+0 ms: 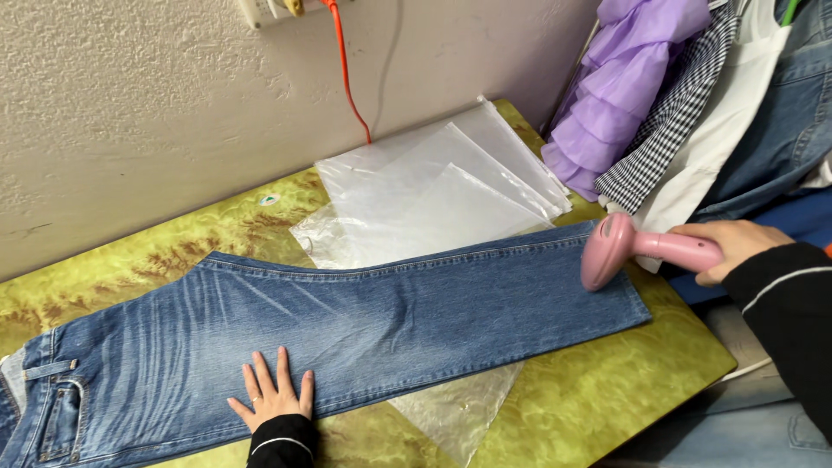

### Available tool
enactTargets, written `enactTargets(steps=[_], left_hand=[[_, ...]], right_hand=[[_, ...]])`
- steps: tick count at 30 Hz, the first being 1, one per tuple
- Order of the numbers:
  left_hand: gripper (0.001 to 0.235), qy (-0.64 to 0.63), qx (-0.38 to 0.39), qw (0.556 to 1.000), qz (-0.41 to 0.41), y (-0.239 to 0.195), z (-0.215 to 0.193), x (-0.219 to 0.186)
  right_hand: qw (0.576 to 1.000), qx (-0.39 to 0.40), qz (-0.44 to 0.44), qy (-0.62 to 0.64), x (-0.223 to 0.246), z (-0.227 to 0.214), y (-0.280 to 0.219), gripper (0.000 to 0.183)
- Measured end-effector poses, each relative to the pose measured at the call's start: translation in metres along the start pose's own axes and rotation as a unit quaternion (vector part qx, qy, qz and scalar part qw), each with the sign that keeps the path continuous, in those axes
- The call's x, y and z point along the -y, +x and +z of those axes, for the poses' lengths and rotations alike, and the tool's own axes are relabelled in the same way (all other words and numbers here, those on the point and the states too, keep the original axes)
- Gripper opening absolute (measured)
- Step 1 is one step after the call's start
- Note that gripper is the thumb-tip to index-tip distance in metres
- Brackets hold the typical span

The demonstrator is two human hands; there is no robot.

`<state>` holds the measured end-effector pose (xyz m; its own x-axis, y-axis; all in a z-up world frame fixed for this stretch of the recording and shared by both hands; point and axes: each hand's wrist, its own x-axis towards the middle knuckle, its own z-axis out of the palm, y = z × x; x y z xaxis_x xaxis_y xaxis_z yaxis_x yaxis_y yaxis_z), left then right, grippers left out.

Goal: The person steams a pair of blue jeans laid flat on a table using a pink handheld steamer. They move the steamer along the fabric, flip the jeans over, and continue steaming the other side.

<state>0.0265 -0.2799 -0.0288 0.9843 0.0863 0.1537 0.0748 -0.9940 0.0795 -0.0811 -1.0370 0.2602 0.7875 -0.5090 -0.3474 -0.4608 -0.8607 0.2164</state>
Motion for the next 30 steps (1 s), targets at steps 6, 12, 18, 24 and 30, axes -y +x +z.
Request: enactTargets(steps=[6, 12, 18, 24, 30], left_hand=[[0.096, 0.023, 0.261, 0.958, -0.12, 0.052, -0.008, -0.039], [0.079, -0.146, 0.422, 0.868, 0.219, 0.071, -0.063, -0.257], [0.07, -0.452, 0.508, 0.729, 0.08, -0.019, -0.1, -0.496], [0.097, -0.316, 0.497, 0.79, 0.172, -0.028, -0.105, -0.569], [0.133, -0.081, 0.483, 0.829, 0.27, -0.023, -0.154, -0.555]], right_hand=[[0.997, -0.011, 0.074, -0.004, 0.02, 0.002, -0.026, 0.102], [0.895, -0.045, 0.143, 0.42, 0.057, 0.07, -0.032, 0.08], [0.842, -0.069, 0.161, 0.511, 0.103, 0.142, -0.033, 0.085], [0.603, -0.118, 0.076, 0.785, 0.145, 0.182, -0.073, 0.049], [0.636, -0.165, 0.105, 0.747, 0.142, 0.198, -0.082, 0.041]])
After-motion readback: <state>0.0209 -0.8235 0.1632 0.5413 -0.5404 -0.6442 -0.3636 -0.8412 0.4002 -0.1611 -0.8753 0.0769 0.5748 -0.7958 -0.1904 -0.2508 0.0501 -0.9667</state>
